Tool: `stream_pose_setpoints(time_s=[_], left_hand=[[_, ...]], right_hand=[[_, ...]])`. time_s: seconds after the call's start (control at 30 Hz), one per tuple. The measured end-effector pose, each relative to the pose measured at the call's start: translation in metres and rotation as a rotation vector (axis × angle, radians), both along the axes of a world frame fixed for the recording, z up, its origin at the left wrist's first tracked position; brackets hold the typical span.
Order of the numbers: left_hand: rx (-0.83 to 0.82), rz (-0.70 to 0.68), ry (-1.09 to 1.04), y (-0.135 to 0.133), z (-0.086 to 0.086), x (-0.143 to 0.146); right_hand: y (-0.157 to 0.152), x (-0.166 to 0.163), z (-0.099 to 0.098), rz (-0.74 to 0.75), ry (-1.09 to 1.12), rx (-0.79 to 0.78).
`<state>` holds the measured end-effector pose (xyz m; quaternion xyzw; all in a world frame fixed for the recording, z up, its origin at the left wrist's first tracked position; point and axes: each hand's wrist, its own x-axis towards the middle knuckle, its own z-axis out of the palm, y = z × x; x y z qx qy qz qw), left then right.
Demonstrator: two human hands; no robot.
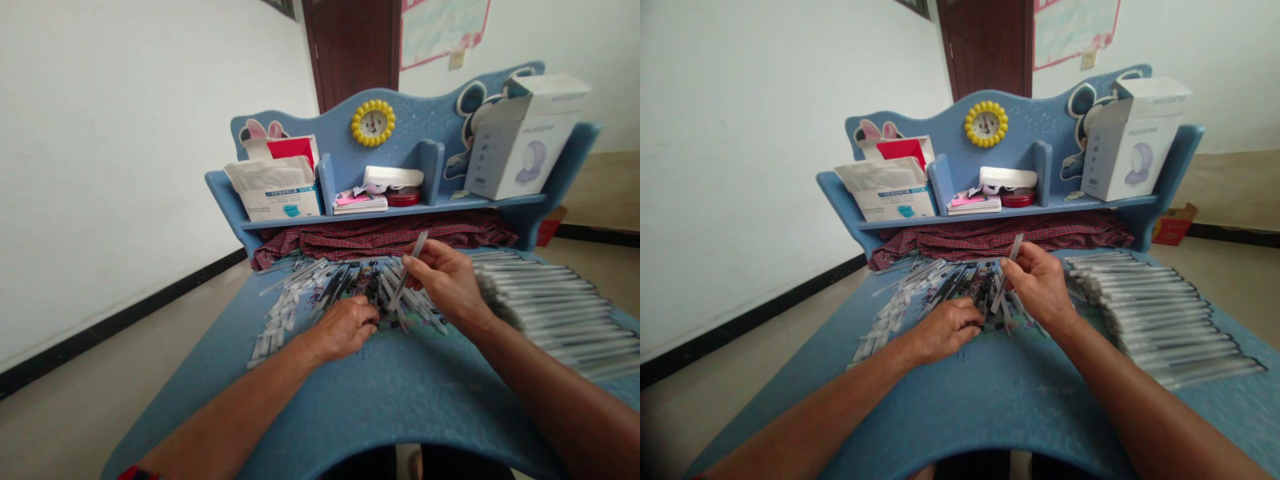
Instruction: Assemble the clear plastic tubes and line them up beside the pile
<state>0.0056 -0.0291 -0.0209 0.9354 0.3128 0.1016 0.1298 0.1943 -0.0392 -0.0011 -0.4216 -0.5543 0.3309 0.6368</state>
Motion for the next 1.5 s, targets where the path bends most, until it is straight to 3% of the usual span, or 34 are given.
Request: stream_pose_setpoints(time_s=[0.13, 0.33, 0.43, 0.53, 1.13, 1.5], left_hand=[[-0.083, 0.041, -0.117, 0.001, 0.002, 0.0], [-0.625, 0.3, -0.589, 0.004, 0.014, -0.007], [-0.703, 0.293, -0.797, 0.005, 0.024, -0.012], [-0.72, 0.271, -0.921, 0.006, 0.03, -0.015], [-0.658, 0.268, -0.915, -0.002, 0.033, -0.009], [-0.538, 0.282, -0.781, -0.002, 0.031, -0.01]], right_hand=[[-0.001, -0.001, -0.007, -0.003, -0.183, 0.073], [-0.009, -0.001, -0.01, -0.26, -0.879, 0.362], [-0.014, -0.004, -0.009, -0.317, -1.205, 0.562], [-0.017, -0.007, -0.009, -0.344, -1.376, 0.605], [-0.02, -0.011, -0.012, -0.276, -1.503, 0.537], [-0.022, -0.011, -0.011, -0.264, -1.512, 0.54]])
